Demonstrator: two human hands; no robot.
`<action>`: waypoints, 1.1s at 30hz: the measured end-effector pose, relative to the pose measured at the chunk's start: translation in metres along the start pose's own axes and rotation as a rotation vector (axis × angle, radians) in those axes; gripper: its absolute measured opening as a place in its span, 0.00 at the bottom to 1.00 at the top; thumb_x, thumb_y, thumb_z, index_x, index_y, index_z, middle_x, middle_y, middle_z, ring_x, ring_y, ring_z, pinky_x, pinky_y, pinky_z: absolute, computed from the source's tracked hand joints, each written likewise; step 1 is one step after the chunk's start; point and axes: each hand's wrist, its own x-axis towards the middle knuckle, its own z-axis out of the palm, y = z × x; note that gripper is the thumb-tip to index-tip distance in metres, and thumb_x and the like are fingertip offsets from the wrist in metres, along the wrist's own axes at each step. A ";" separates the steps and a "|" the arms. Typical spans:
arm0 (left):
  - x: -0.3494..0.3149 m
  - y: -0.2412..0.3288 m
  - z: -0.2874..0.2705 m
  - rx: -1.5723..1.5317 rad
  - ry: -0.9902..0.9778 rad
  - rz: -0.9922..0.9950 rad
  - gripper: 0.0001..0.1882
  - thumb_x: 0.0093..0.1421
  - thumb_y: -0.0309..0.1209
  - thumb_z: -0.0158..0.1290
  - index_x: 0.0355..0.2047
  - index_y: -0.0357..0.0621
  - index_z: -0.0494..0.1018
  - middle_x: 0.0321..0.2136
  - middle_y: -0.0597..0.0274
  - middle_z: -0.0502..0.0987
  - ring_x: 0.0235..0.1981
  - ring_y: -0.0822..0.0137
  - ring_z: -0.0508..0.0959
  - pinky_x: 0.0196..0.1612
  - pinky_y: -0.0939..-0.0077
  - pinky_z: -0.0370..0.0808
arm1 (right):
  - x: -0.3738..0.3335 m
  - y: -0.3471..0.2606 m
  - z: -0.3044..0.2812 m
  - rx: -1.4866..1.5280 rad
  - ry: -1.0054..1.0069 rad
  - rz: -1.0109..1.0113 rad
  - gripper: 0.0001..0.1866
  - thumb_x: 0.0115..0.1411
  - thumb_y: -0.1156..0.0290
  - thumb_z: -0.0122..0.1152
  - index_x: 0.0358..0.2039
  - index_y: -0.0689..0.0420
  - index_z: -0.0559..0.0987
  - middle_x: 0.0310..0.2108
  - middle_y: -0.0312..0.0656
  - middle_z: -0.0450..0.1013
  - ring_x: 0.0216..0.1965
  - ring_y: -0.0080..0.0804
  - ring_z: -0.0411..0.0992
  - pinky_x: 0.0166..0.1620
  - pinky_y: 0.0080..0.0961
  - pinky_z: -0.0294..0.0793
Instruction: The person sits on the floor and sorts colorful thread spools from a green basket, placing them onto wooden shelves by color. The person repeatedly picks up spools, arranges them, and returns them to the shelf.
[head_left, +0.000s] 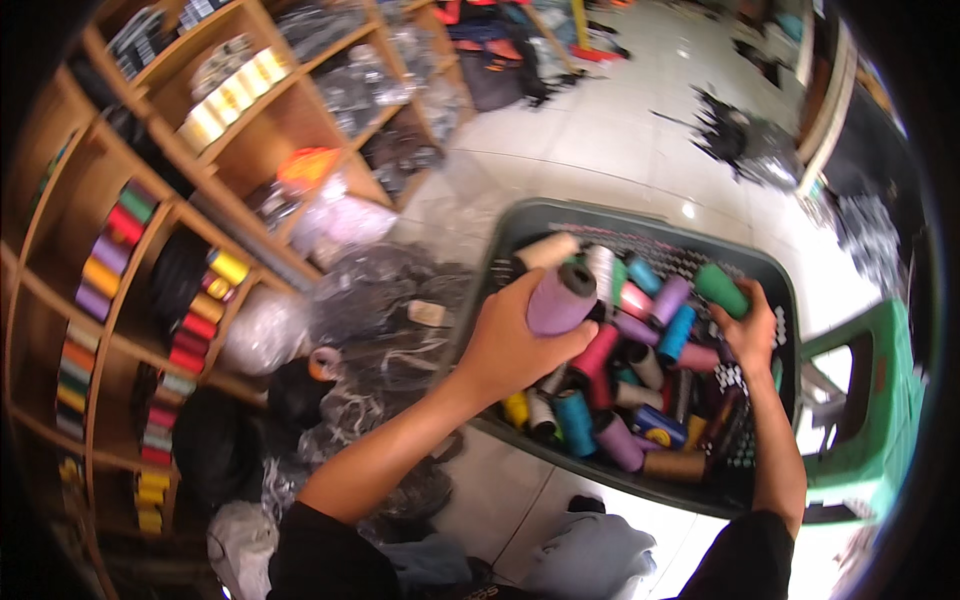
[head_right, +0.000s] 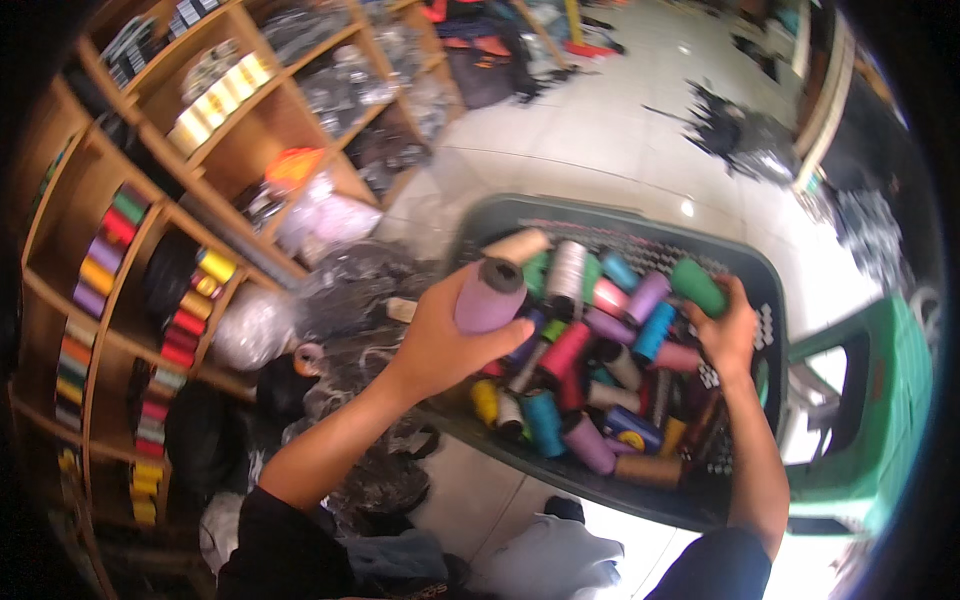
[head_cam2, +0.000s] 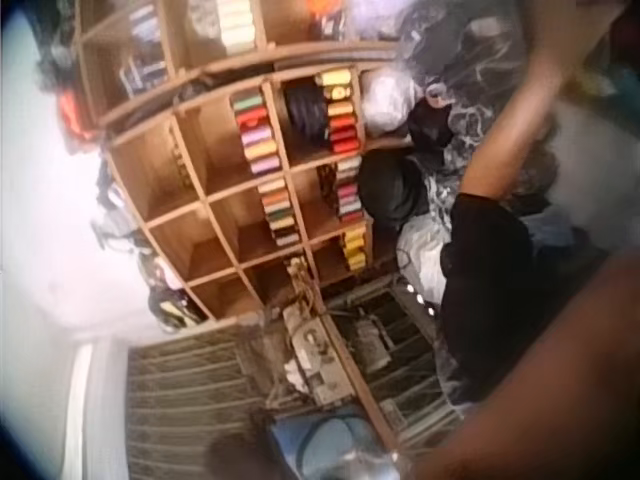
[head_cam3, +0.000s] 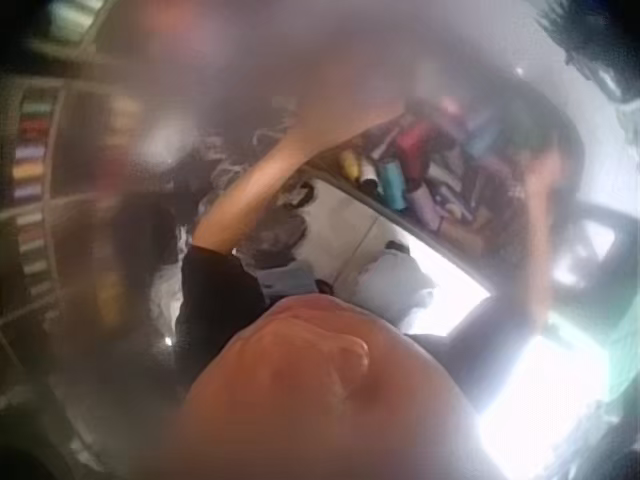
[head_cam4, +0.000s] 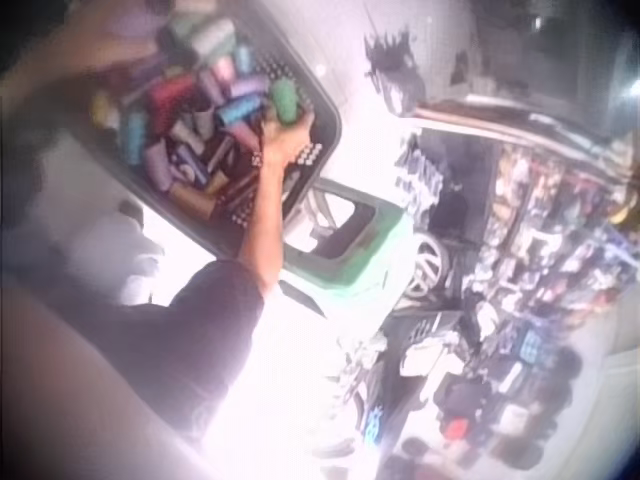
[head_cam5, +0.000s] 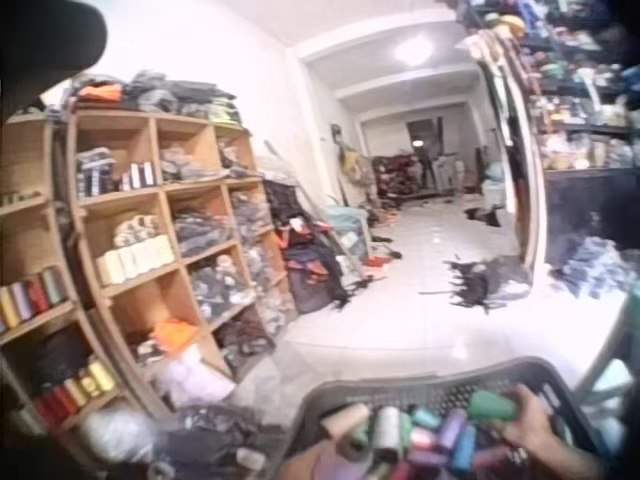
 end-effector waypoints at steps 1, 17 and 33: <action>-0.016 -0.002 -0.008 0.072 0.043 -0.021 0.26 0.53 0.39 0.70 0.48 0.39 0.77 0.38 0.56 0.84 0.37 0.64 0.82 0.44 0.67 0.77 | -0.004 0.016 0.000 -0.041 0.006 -0.004 0.29 0.51 0.67 0.78 0.52 0.59 0.77 0.41 0.53 0.82 0.44 0.47 0.82 0.48 0.38 0.78; -0.261 -0.077 -0.354 -0.084 0.638 -0.274 0.16 0.58 0.27 0.68 0.45 0.41 0.77 0.29 0.69 0.79 0.23 0.78 0.76 0.27 0.79 0.75 | -0.018 -0.311 0.106 0.348 -0.034 -0.431 0.26 0.45 0.77 0.79 0.43 0.59 0.74 0.31 0.43 0.78 0.35 0.32 0.77 0.43 0.30 0.76; -0.242 0.017 -0.558 0.238 0.964 0.020 0.19 0.49 0.27 0.65 0.42 0.40 0.76 0.32 0.67 0.80 0.34 0.74 0.79 0.42 0.72 0.78 | -0.042 -0.556 0.274 0.660 -0.416 -0.393 0.27 0.46 0.67 0.83 0.41 0.60 0.75 0.29 0.37 0.75 0.31 0.23 0.71 0.35 0.27 0.74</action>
